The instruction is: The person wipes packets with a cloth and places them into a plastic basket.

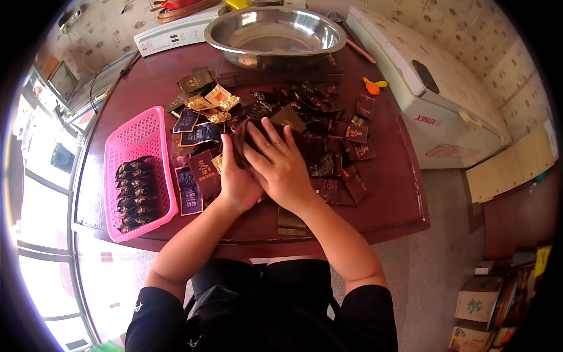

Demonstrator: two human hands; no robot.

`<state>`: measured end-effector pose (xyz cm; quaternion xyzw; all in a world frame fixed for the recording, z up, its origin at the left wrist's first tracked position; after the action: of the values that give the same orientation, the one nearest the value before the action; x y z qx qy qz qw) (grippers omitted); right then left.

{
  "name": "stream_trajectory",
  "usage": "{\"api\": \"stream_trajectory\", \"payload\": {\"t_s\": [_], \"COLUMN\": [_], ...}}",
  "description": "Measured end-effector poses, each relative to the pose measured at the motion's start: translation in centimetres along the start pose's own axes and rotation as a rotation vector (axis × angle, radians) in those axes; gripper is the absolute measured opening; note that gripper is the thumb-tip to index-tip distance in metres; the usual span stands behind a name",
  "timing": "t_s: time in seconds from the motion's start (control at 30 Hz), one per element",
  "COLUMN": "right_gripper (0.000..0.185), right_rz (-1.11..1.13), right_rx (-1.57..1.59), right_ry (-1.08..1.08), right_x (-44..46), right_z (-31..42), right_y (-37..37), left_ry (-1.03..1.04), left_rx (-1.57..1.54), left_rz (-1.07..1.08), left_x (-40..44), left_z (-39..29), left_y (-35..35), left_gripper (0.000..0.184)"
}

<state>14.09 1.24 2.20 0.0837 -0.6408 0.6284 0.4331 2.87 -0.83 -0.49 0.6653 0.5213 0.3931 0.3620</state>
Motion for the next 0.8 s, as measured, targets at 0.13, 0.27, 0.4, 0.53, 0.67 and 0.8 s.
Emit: {"api": "stream_trajectory", "payload": {"t_s": [0.13,0.27,0.4,0.53,0.67,0.8], "right_gripper": [0.036,0.023,0.016,0.018,0.031,0.046], "right_rz": [0.011,-0.018,-0.048,-0.216,-0.827,-0.297], "right_rx": [0.092,0.174,0.203,0.616,1.289,0.586], "right_ry": [-0.008,-0.092,-0.101,0.378,0.797,0.331], "right_x": [0.0,-0.1,-0.1,-1.0,-1.7,-1.0], "right_z": [-0.8,-0.6,-0.6,-2.0,-4.7,-1.9], "right_y": [0.2,-0.7,-1.0,-1.6,-1.7,-1.0], "left_ry": [-0.006,-0.026,0.034,-0.034,0.154,0.088], "left_rx": [-0.104,-0.093,0.072,0.036,0.01,0.141], "left_rz": [-0.087,-0.1,-0.142,-0.186,-0.187,-0.234], "left_x": [0.1,0.5,1.1,1.3,1.5,0.6], "left_z": [-0.6,-2.1,-2.2,-1.8,-1.8,-0.4], "left_y": [-0.6,0.4,-0.5,-0.6,-0.3,-0.3], "left_gripper": [0.068,0.058,0.053,0.053,0.051,0.047]}}
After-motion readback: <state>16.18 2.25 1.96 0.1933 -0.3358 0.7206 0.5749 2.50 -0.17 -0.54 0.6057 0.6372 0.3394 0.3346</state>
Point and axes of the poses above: each hand's wrist, its own x-axis towards the middle knuckle, its own y-axis out of the palm, z = x × y, the point moved 1 cm from there along x, towards the middle knuckle, and after that the axes turned 2 degrees about x, right-handed, at the moved point
